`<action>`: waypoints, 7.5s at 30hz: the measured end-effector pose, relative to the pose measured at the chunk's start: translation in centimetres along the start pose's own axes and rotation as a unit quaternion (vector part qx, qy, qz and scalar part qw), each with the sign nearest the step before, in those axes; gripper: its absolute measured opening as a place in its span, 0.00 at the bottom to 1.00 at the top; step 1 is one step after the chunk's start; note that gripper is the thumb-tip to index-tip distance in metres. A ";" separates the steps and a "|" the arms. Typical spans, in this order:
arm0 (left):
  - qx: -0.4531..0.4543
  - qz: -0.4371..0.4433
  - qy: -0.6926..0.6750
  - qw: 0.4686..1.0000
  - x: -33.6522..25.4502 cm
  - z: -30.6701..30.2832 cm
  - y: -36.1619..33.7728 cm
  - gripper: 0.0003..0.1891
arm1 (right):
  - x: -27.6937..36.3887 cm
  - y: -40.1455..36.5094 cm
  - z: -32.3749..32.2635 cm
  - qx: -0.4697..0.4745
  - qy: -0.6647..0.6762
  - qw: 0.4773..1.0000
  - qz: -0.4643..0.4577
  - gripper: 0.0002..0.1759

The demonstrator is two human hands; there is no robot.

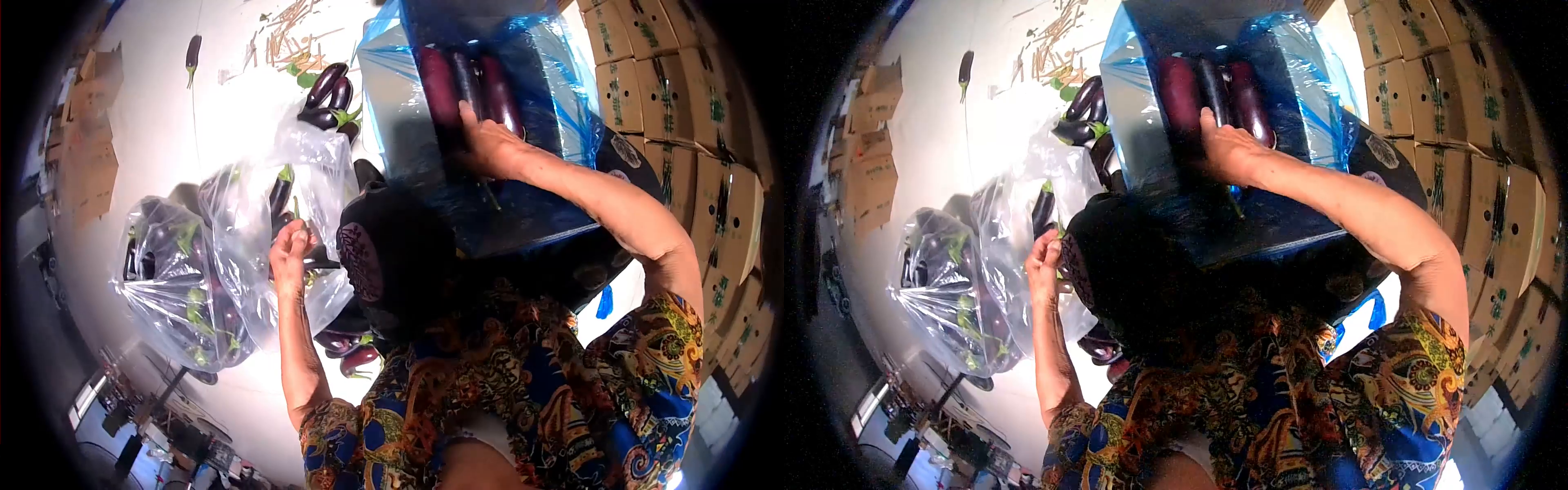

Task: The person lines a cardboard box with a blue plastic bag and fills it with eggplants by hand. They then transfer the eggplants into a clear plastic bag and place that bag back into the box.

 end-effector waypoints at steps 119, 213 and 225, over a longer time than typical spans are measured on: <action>-0.105 0.138 0.325 0.930 4.9 -5.7 4.3 0.26 | -2.4 -4.4 -4.9 -0.065 0.084 0.994 -0.037 0.40; -0.066 0.067 0.415 0.905 9.7 -10.6 6.0 0.23 | 2.3 -9.4 -9.8 -0.210 -0.209 0.933 -0.205 0.25; -0.129 0.112 0.672 0.721 9.2 -4.5 8.9 0.15 | 5.5 -9.1 -9.1 -0.129 -0.167 0.950 -0.231 0.23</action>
Point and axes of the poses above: each hand's wrist, its own y-axis towards the middle knuckle, its own z-axis out of the palm, x = y × z, the point moved 8 cm from there along y, towards the middle knuckle, and after that the axes turned 3 degrees about -z, right-handed, at the moved point
